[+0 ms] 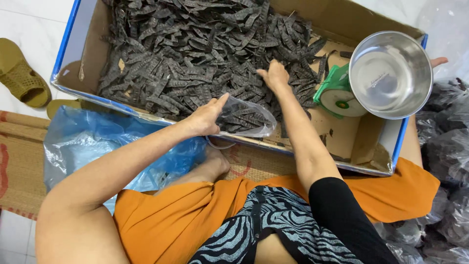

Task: The person places seed pods into a small plastic bag by hand, weighs the bag using a small scale, and ties the bag closed.

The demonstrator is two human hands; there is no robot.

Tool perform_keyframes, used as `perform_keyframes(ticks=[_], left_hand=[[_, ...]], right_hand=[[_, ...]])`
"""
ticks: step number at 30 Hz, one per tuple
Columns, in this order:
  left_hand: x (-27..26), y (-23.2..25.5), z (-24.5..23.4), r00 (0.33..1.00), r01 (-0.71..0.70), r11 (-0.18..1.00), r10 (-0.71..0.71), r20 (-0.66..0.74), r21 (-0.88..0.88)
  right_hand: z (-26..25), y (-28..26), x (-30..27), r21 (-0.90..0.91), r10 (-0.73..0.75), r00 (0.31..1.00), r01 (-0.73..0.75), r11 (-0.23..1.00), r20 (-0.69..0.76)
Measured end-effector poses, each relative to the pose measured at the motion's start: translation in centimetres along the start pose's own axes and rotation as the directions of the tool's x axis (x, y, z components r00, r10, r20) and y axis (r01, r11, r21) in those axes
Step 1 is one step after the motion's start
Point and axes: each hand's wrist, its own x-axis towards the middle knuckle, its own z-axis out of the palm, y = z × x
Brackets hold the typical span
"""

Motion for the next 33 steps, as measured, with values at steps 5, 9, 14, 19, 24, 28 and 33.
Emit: perform_keyframes(ticks=[5, 9, 14, 19, 24, 28, 33], left_hand=[[0.0, -0.1, 0.1, 1.0, -0.01, 1.0, 0.01, 0.003, 0.007], [0.0, -0.1, 0.1, 1.0, -0.011, 1.0, 0.011, 0.01, 0.003], [0.4, -0.3, 0.3, 1.0, -0.016, 1.0, 0.016, -0.01, 0.019], [0.8, -0.1, 0.5, 1.0, -0.009, 1.0, 0.009, -0.013, 0.013], [1.2, -0.8, 0.6, 0.998, -0.05, 0.999, 0.049, -0.039, -0.019], [1.7, -1.5, 1.0, 0.995, -0.077, 0.997, 0.076, -0.067, -0.016], [1.7, -2.1, 1.3, 0.993, -0.094, 0.995, 0.092, -0.076, -0.023]], right_hand=[[1.7, 0.2, -0.1, 0.156, 0.03, 0.998, -0.021, 0.988, -0.057], [1.7, 3.6, 0.4, 0.368, -0.046, 0.992, 0.085, 0.926, -0.114], [-2.3, 5.7, -2.9, 0.811, 0.01, 0.988, -0.132, 0.569, 0.154], [-8.2, 2.9, -6.9, 0.904, -0.063, 0.995, -0.046, 0.424, 0.08], [-13.2, -2.1, -12.5, 0.978, -0.324, 0.944, 0.011, 0.21, 0.058], [-12.3, -5.6, -16.9, 0.888, -0.473, 0.85, 0.013, 0.459, 0.233], [-6.3, -6.2, -17.6, 0.593, -0.546, 0.795, 0.313, 0.742, 0.264]])
